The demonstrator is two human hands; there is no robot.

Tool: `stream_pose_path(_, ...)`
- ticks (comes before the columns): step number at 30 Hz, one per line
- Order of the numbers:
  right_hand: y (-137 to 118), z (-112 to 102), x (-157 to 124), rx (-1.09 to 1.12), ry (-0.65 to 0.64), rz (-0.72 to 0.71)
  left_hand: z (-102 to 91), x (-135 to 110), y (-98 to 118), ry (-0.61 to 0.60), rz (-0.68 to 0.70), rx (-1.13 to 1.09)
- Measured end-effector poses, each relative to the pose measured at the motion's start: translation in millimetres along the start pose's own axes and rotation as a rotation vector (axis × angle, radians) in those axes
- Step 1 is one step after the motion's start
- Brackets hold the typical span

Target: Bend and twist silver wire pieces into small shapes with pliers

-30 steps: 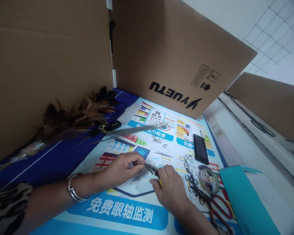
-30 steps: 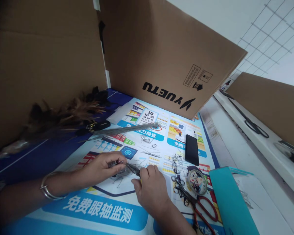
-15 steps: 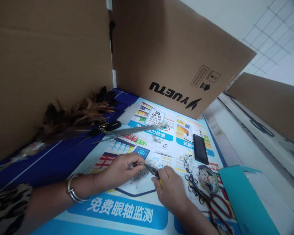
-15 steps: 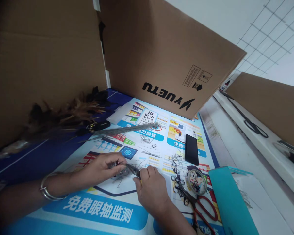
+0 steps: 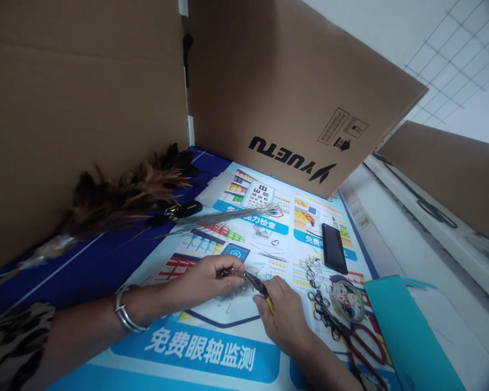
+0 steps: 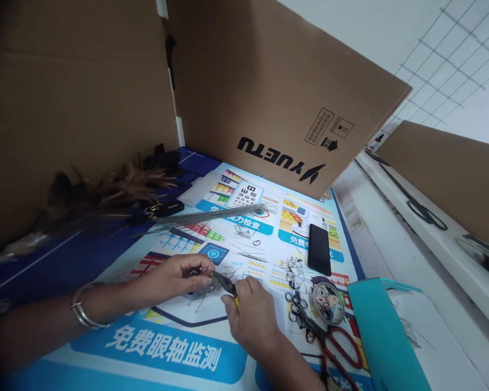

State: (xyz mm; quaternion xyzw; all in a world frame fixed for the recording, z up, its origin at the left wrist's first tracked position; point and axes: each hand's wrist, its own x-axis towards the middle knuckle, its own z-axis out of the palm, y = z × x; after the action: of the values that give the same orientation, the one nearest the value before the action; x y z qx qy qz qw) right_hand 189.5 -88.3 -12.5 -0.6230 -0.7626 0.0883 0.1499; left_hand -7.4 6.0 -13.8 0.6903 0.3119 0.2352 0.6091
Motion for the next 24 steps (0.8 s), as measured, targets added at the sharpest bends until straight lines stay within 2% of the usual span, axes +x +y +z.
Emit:
stream_pose_path(8, 1.9, 1.5, 1.1, -0.018, -0.008, -0.028, -1.1, -0.8, -0.1, 0.008, -0.018, 0.021)
stream_pose_path(24, 3.7, -3.8, 3.2, 0.06, -0.018, -0.097, -2.8, -2.5, -1.2, -0.034, 0.038, 0.027)
